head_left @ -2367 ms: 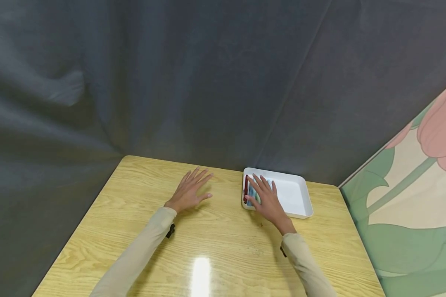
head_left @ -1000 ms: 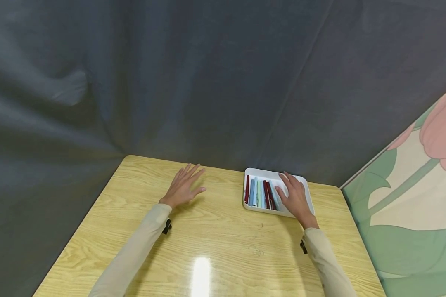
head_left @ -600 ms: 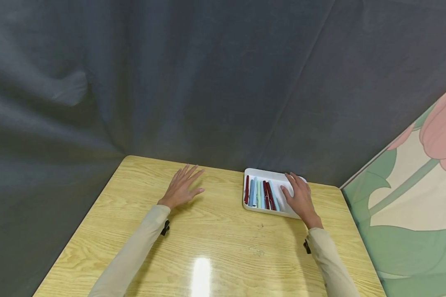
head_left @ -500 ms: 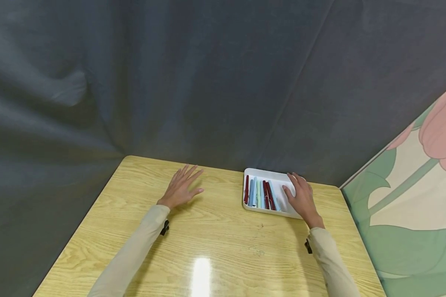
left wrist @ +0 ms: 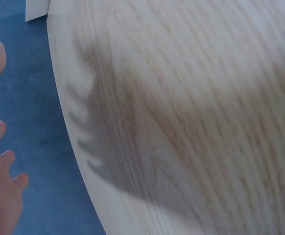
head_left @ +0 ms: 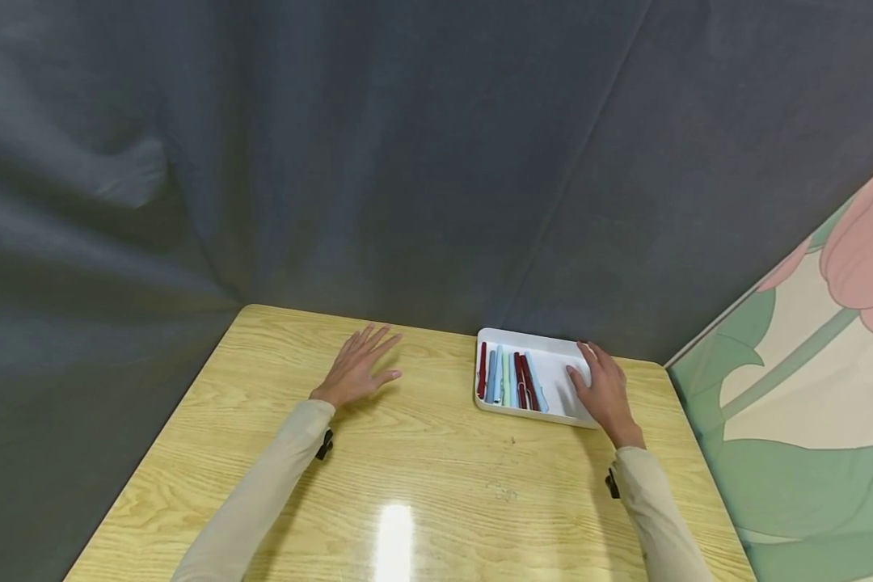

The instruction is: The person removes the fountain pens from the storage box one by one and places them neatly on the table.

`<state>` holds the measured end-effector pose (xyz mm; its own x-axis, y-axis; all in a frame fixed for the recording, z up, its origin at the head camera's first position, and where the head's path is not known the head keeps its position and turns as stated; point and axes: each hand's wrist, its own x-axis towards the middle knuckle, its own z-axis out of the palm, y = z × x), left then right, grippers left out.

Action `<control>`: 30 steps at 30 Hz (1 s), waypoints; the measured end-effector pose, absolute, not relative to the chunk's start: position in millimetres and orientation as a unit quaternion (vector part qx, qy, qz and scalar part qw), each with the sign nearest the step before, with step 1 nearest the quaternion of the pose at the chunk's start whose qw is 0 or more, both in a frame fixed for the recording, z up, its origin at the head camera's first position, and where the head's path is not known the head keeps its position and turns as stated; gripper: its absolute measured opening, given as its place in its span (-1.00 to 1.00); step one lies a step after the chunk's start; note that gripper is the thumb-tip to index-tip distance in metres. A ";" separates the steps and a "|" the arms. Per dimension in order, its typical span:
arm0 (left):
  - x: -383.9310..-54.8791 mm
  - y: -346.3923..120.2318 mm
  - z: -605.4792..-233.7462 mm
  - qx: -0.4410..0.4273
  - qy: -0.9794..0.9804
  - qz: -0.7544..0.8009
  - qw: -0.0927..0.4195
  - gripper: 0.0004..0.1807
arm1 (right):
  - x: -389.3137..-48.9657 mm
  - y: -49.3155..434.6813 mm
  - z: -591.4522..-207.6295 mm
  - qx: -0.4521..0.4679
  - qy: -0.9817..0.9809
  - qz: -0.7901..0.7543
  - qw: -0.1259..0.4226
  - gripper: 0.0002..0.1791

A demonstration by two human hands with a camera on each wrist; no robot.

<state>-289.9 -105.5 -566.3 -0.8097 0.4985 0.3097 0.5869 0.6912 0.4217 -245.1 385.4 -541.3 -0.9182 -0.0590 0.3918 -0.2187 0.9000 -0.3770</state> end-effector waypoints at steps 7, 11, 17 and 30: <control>-286.3 -96.0 -563.3 -0.307 -0.910 -0.267 0.084 -0.19 | -243.2 394.2 -540.4 0.029 -0.955 0.228 0.187 -0.41; -286.4 -89.8 -562.6 -0.314 -0.910 -0.258 0.087 -0.18 | -243.1 398.5 -538.0 -0.020 -0.951 0.247 0.183 -0.40; -286.3 -80.6 -563.2 -0.320 -0.910 -0.254 0.068 -0.16 | -243.4 400.8 -538.3 -0.126 -0.949 0.265 0.118 -0.29; -286.5 -70.6 -567.0 -0.339 -0.905 -0.246 0.077 -0.18 | -248.7 405.7 -538.3 -0.204 -0.936 0.285 0.030 -0.25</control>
<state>-286.5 -70.6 -567.0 -0.7583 0.5756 0.3062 0.6513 0.6487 0.3936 -248.7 405.7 -538.3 -0.9146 0.3997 -0.0602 0.3654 0.7537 -0.5462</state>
